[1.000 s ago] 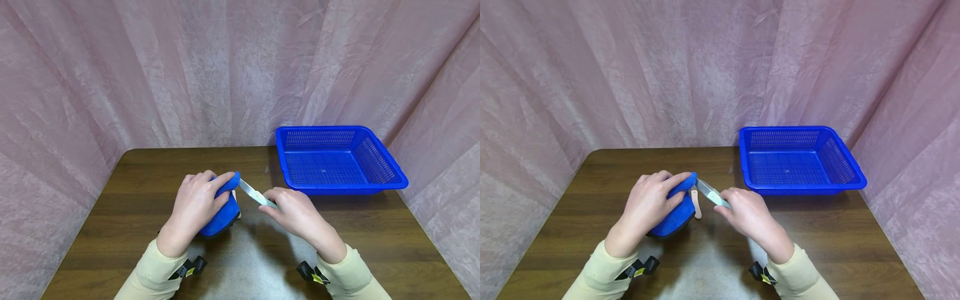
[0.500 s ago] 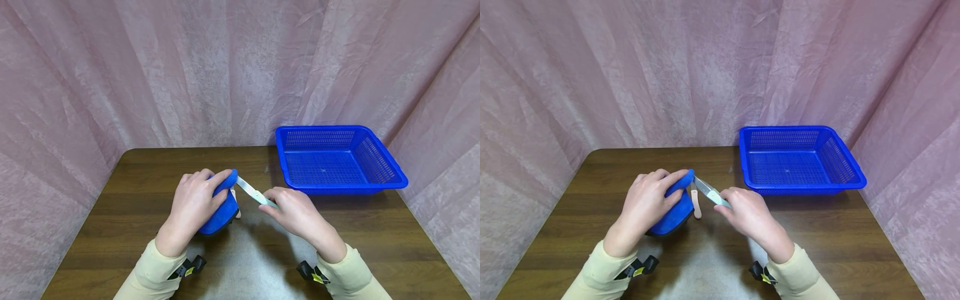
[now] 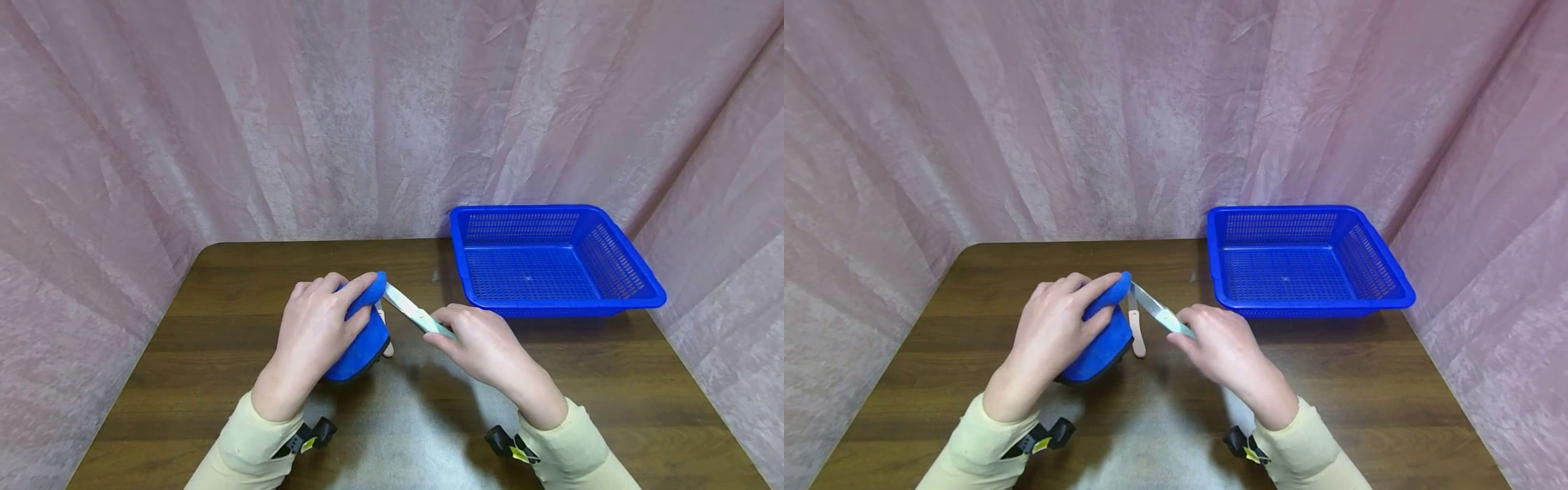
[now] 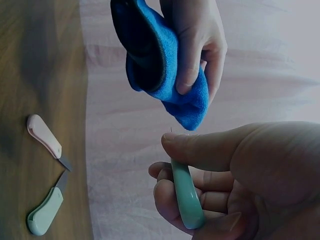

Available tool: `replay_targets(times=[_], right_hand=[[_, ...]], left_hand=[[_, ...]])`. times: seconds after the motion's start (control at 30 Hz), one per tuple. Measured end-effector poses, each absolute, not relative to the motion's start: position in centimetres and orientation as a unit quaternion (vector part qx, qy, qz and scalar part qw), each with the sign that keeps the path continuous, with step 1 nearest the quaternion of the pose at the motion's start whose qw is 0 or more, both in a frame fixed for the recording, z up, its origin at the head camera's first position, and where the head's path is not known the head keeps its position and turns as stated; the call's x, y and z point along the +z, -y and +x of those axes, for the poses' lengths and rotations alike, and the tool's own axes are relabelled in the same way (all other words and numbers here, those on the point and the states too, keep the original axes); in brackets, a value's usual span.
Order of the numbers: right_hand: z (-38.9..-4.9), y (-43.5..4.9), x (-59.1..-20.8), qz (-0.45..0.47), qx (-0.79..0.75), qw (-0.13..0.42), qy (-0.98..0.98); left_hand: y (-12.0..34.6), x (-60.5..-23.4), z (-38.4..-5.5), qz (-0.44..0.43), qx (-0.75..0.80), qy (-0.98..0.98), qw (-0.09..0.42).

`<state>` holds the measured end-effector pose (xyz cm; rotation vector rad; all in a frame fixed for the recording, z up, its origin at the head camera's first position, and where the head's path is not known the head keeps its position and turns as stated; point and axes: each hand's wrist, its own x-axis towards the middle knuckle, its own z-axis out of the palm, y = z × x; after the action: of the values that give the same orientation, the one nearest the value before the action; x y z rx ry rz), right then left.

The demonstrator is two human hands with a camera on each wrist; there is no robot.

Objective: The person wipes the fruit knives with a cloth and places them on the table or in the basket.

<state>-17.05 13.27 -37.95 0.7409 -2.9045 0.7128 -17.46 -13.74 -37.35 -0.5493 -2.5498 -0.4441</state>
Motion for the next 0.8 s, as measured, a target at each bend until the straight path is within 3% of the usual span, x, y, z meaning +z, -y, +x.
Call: replay_targets(times=[0.8], right_hand=[[-17.1,-13.4,-37.9,0.243,0.231,0.037,0.941]], left_hand=[[11.7,-37.5,-16.2,-0.315,-0.152,0.912,0.212]])
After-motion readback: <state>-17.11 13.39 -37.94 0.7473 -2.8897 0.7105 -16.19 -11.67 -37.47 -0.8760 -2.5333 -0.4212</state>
